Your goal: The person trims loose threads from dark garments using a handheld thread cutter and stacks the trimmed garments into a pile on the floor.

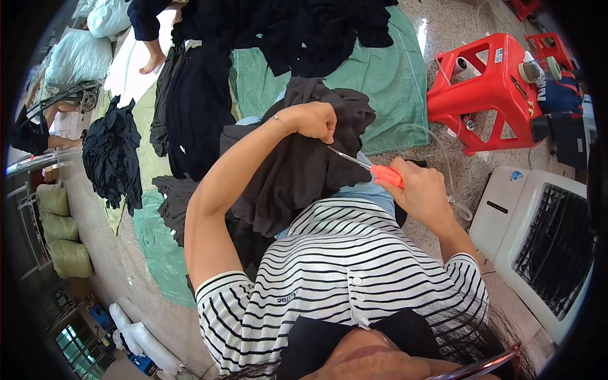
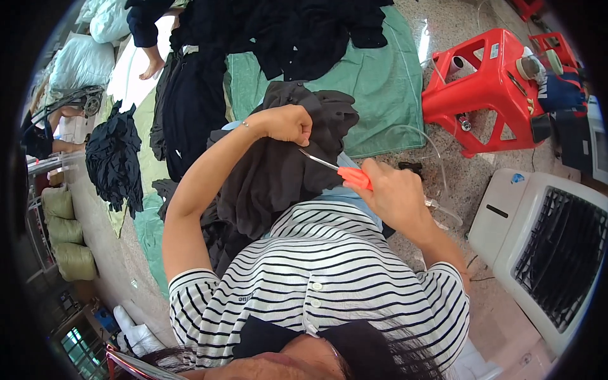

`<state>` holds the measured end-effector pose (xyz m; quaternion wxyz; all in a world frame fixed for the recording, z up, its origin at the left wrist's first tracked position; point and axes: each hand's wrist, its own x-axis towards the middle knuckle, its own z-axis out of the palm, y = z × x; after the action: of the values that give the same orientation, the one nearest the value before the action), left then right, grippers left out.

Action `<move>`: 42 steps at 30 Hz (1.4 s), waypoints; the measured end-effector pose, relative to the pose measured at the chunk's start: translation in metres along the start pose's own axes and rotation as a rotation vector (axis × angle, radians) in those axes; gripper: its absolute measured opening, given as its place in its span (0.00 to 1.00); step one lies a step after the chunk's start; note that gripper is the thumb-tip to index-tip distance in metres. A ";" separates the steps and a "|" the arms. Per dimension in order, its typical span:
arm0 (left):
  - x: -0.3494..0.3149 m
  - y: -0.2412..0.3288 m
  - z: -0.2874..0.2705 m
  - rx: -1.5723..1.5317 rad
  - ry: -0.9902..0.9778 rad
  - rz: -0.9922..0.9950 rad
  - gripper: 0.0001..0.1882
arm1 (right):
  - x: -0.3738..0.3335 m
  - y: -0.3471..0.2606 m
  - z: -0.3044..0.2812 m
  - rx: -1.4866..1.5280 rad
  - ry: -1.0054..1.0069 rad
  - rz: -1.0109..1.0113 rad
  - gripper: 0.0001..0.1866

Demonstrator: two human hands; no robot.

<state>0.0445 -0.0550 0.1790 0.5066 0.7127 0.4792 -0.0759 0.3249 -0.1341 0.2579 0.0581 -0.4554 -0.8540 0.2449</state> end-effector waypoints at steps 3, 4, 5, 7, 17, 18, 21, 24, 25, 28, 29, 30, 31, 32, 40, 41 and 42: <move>0.001 0.002 -0.002 -0.036 -0.020 -0.043 0.09 | 0.001 0.004 0.005 -0.070 0.002 -0.004 0.19; 0.001 0.001 -0.001 -0.033 -0.027 -0.038 0.09 | 0.000 0.005 0.005 -0.096 0.021 -0.018 0.20; 0.001 0.000 0.000 -0.050 -0.023 -0.033 0.09 | -0.001 0.008 0.003 -0.095 0.021 -0.009 0.20; 0.001 -0.002 0.007 -0.043 -0.045 -0.003 0.12 | -0.005 0.015 -0.005 -0.036 0.002 -0.006 0.21; 0.011 0.004 0.026 -0.269 -0.079 0.030 0.13 | -0.035 0.023 -0.011 -0.010 -0.016 0.115 0.18; 0.011 0.005 0.025 -0.266 -0.081 0.033 0.13 | -0.035 0.023 -0.009 -0.027 -0.023 0.124 0.18; 0.009 0.005 0.026 -0.199 -0.025 -0.042 0.20 | -0.033 0.020 -0.008 -0.012 0.035 0.086 0.18; 0.009 -0.003 0.030 -0.304 0.010 -0.035 0.18 | -0.027 0.018 -0.006 -0.036 0.008 0.094 0.18; 0.009 -0.006 0.031 -0.338 -0.010 -0.040 0.18 | -0.026 0.018 -0.005 -0.035 0.008 0.092 0.18; 0.012 -0.013 0.036 -0.403 -0.023 -0.030 0.17 | -0.022 0.018 0.000 -0.022 0.019 0.081 0.18; 0.013 -0.014 0.037 -0.435 -0.016 -0.018 0.16 | -0.019 0.017 0.001 -0.018 0.029 0.092 0.18; 0.012 -0.014 0.037 -0.435 -0.013 -0.019 0.16 | -0.017 0.017 0.001 -0.014 0.040 0.103 0.18; 0.012 -0.015 0.037 -0.461 -0.015 -0.016 0.15 | -0.015 0.017 0.002 -0.015 0.040 0.099 0.18; 0.010 -0.013 0.035 -0.486 -0.017 -0.013 0.14 | -0.014 0.018 0.002 -0.007 0.022 0.114 0.18; -0.001 -0.017 -0.011 -0.278 0.835 -0.068 0.19 | -0.013 0.054 0.002 0.132 0.254 0.406 0.17; 0.003 -0.018 -0.016 -0.048 1.123 -0.122 0.22 | -0.011 0.058 0.003 0.142 0.266 0.427 0.18; 0.007 -0.018 -0.019 -0.048 1.128 -0.122 0.22 | -0.010 0.060 0.005 0.152 0.279 0.449 0.18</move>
<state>0.0273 -0.0353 0.1718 0.1831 0.6022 0.7175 0.2983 0.3738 -0.1164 0.2262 0.1534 -0.6570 -0.6945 0.2501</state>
